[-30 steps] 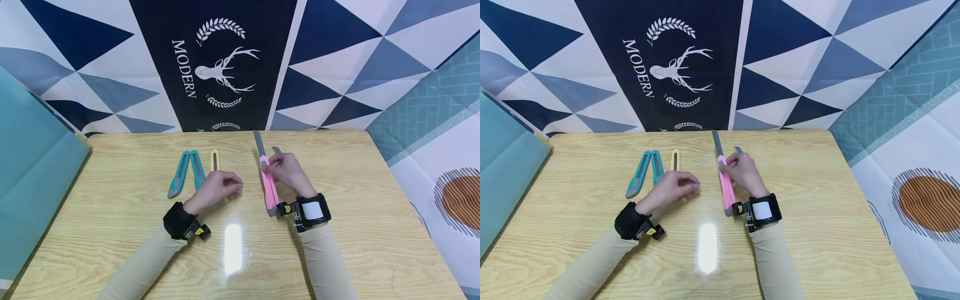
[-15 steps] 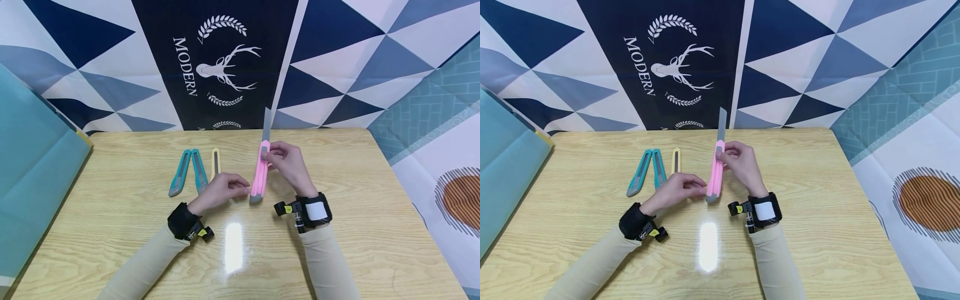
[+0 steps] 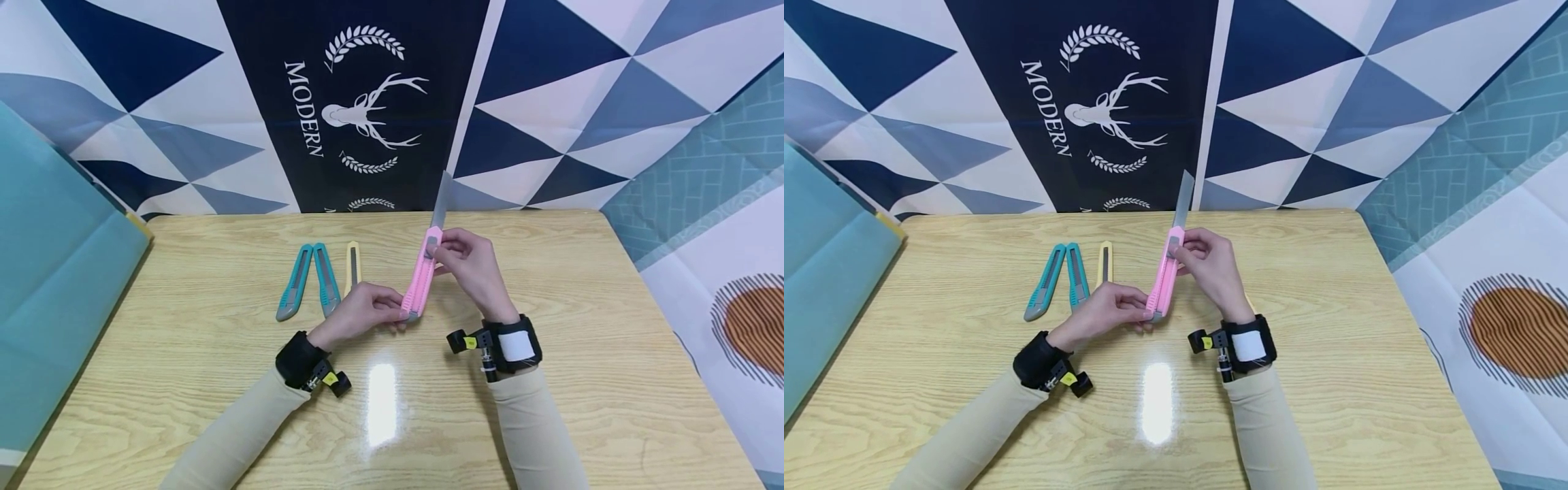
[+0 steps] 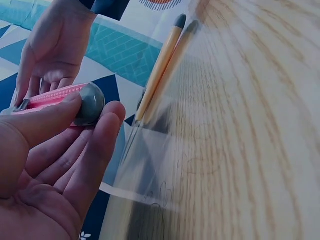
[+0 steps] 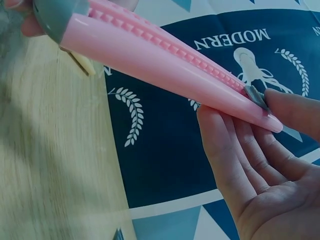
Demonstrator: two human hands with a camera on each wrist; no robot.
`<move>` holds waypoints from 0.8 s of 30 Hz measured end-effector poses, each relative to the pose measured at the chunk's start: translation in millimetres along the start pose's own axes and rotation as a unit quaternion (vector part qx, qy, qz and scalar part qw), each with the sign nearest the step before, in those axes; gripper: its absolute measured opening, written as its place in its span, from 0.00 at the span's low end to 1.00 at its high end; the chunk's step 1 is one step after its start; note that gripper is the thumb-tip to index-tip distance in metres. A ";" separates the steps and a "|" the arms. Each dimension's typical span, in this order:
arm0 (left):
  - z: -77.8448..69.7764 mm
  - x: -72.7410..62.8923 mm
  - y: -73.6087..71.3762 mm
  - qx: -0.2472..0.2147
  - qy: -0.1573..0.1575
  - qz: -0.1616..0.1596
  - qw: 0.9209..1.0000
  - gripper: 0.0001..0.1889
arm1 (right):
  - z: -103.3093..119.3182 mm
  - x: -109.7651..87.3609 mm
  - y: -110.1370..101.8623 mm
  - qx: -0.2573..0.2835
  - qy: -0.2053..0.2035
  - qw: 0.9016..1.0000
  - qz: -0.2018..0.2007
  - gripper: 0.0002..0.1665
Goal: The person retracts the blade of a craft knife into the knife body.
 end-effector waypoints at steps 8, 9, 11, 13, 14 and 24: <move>0.5 -1.2 -2.0 -0.001 0.003 -0.008 1.000 0.12 | 3.2 -0.8 -2.9 -0.012 -0.023 1.000 -0.013 0.18; 1.2 -1.2 -2.0 0.001 0.002 -0.007 1.000 0.12 | 3.6 -0.8 -3.4 -0.017 -0.026 0.999 -0.016 0.18; 2.5 -0.8 -1.7 0.005 0.000 -0.004 1.000 0.12 | 4.5 -1.0 -4.4 -0.024 -0.031 0.999 -0.022 0.17; 3.2 -0.8 -1.3 0.007 -0.001 -0.003 1.000 0.12 | 5.4 -1.1 -5.1 -0.030 -0.035 0.999 -0.026 0.17; 3.4 -0.8 -1.1 0.009 0.000 -0.004 1.000 0.12 | 5.7 -1.2 -5.5 -0.032 -0.036 0.998 -0.027 0.16; 5.2 -0.6 -0.8 0.016 0.000 -0.026 1.000 0.11 | 5.6 -2.1 -8.0 -0.046 -0.030 0.998 -0.029 0.16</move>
Point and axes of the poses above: each hand's wrist, its own x-axis towards the middle knuckle, its own y-axis out of the palm, z = x × y, the point moved 5 cm from there along x, towards the middle knuckle, and after that the axes turned 1 degree about z, right-handed, at the moved point
